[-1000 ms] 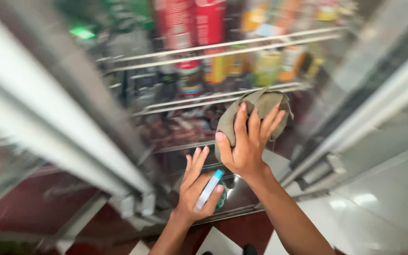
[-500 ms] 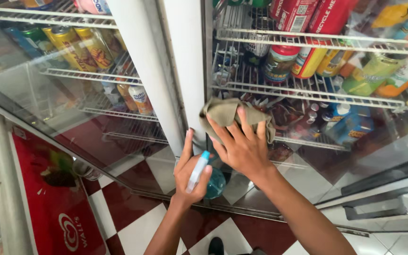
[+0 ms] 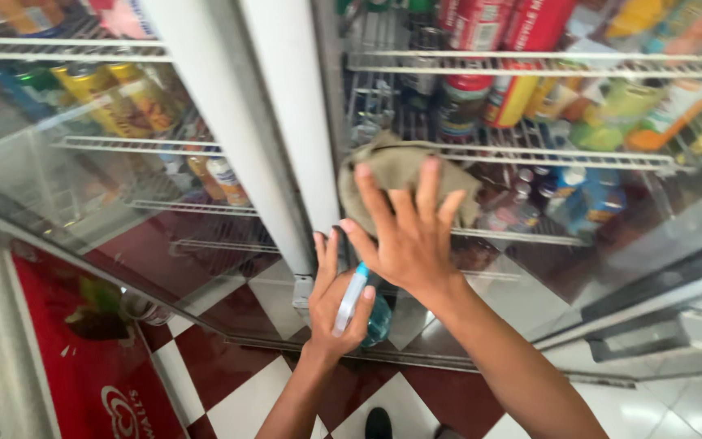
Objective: The person cleans the glass door of a refrigerator in a store using a spray bottle and a cloth.
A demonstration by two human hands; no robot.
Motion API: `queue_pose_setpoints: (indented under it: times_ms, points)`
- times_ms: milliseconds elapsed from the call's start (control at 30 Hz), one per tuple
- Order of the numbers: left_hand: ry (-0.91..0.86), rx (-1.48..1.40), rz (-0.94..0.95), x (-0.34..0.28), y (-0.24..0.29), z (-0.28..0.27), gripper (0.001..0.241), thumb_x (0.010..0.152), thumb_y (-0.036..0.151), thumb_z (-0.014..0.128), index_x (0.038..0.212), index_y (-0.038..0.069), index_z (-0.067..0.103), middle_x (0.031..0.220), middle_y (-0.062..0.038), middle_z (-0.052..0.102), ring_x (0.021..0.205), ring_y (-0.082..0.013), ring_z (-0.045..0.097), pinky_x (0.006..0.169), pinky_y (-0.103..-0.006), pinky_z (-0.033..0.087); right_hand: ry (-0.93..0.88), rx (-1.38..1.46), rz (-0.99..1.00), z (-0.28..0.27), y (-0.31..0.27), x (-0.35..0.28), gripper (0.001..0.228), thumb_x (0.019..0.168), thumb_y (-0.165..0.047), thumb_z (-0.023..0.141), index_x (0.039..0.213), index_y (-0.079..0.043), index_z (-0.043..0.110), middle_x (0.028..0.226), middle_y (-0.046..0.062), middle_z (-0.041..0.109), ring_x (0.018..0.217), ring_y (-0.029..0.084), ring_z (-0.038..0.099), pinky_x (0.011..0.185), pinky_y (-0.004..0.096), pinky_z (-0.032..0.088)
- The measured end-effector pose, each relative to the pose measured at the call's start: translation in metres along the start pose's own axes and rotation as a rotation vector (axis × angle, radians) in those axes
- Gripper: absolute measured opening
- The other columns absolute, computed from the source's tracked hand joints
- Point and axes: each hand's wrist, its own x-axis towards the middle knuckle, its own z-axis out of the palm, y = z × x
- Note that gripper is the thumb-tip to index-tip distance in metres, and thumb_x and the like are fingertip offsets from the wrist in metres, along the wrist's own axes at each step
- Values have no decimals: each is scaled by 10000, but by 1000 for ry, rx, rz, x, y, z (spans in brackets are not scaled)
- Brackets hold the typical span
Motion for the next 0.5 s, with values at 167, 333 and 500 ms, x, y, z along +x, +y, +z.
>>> queue_pose_setpoints:
  times_ms: [167, 333, 500]
  points:
    - [-49, 10, -2, -13, 3, 37, 204, 921, 118, 672, 1012, -63, 702, 1523, -439, 382, 1516, -583, 284, 1247, -689, 102, -37, -33, -110, -6, 38, -30, 581, 1008, -511, 689, 1545, -330, 559, 1200, 88, 602, 1407, 365, 465, 1038, 648, 305]
    - [-167, -38, 14, -18, 19, 81, 273, 927, 179, 692, 1077, -49, 707, 1569, -389, 365, 1526, -569, 271, 1243, -702, 77, 24, -139, -4, -20, 99, -75, 627, 906, -587, 741, 1454, -315, 603, 1152, 131, 575, 1334, 438, 470, 996, 674, 323]
    - [-234, -101, 71, -16, 44, 133, 263, 927, 194, 697, 1052, -35, 731, 1570, -375, 381, 1527, -563, 293, 1230, -726, 27, 76, -196, 78, -48, 195, -120, 803, 919, -623, 739, 1546, -225, 434, 1299, 298, 415, 1402, 540, 300, 1092, 737, 215]
